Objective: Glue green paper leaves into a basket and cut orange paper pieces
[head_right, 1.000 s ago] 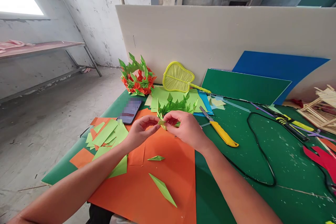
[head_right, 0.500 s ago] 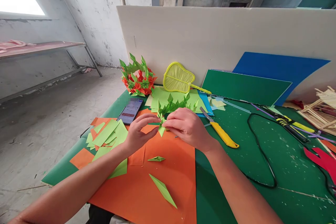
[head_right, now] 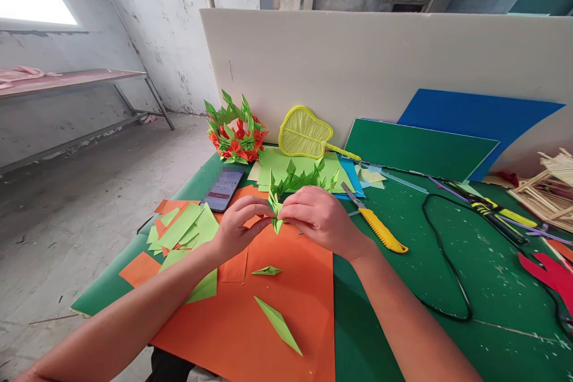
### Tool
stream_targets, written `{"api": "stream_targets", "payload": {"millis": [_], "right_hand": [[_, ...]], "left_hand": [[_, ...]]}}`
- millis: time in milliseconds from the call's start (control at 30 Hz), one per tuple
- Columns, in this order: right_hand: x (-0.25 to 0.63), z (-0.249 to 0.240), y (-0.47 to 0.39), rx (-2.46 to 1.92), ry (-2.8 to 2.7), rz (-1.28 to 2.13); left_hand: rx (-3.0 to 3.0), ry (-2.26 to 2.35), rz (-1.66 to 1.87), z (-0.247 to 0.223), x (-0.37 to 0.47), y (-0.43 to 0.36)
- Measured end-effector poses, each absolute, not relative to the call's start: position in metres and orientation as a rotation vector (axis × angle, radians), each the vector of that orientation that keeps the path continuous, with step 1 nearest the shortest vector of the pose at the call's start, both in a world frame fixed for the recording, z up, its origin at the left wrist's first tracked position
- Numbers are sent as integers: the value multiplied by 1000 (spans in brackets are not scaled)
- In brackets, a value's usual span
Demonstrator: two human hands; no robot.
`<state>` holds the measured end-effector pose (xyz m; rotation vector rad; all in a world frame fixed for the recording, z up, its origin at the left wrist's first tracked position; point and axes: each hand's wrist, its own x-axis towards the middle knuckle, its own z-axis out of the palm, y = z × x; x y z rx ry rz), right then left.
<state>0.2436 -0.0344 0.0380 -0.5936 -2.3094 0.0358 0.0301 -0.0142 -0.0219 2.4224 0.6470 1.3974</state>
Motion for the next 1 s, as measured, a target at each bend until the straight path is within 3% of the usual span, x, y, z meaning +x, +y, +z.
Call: {"api": "stream_targets", "payload": {"millis": [433,1000], "right_hand": [[239,34,-38,-593,-2251,-23],[233,25,-40,-612,-2290,-141]], "left_hand": [[2311,738,1602,-21,32,-20],[2446,687,1610,-21,32,-20]]}}
